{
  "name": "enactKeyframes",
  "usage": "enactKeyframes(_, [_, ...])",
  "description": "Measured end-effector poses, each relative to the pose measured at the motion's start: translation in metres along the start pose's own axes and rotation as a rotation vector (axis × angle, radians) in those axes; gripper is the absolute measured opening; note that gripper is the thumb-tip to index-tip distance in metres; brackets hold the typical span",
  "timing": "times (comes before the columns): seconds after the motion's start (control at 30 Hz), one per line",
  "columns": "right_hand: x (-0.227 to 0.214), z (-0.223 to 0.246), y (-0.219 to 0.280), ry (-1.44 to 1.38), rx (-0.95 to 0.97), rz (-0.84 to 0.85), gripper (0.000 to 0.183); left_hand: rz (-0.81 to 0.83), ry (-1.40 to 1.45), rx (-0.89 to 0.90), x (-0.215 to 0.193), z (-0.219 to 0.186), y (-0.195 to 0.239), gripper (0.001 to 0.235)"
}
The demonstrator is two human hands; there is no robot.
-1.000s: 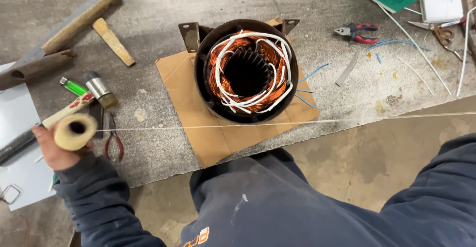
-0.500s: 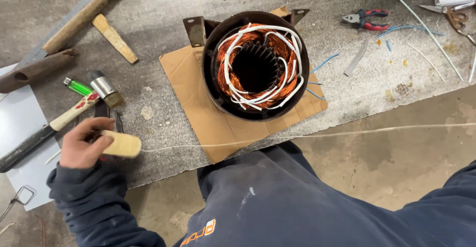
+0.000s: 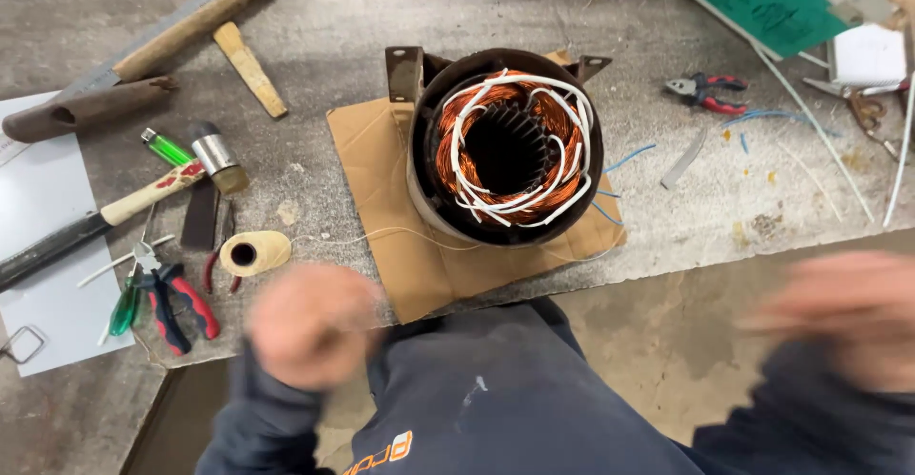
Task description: Rewiring and tying the coils of an electric motor stator.
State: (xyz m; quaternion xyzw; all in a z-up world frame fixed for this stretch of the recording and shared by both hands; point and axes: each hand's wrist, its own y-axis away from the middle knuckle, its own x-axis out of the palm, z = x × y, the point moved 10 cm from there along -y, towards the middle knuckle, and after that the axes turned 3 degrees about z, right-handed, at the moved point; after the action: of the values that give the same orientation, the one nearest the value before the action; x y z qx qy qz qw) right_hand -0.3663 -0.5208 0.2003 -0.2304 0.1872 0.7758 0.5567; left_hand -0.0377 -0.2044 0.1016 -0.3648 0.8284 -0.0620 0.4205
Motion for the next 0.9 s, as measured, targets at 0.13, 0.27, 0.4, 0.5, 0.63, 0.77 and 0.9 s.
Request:
enactKeyframes(0.13, [0.076, 0.057, -0.19, -0.002, -0.197, 0.123, 0.019, 0.278, 0.853, 0.441, 0.033, -0.123, -0.021, 0.062])
enactKeyframes(0.27, [0.036, 0.085, -0.22, -0.044, -0.516, -0.107, 0.013, 0.585, 1.148, -0.215, 0.093, -0.088, 0.015, 0.06])
enactKeyframes(0.4, [-0.029, 0.015, -0.173, 0.336, -0.127, -0.634, 0.014, 0.379, 0.77, -0.216, 0.05, -0.019, 0.014, 0.019])
enactKeyframes(0.5, [-0.053, -0.056, -0.149, 0.35, 0.097, -0.757, 0.014, 0.204, 0.443, -0.331, 0.018, 0.015, -0.009, 0.013])
enactKeyframes(0.63, [-0.061, -0.102, -0.127, 0.13, 0.133, -0.842, 0.012, 0.065, 0.414, -0.376, -0.002, 0.02, -0.046, 0.008])
enactKeyframes(0.77, [-0.041, 0.002, -0.188, 0.213, -0.112, -0.643, 0.051, 0.112, 0.673, -0.233, -0.006, -0.037, -0.072, 0.007])
enactKeyframes(0.9, [-0.021, 0.053, -0.212, 0.596, -0.399, -0.489, 0.058, 0.489, 0.612, -0.118, 0.065, -0.105, -0.084, 0.01])
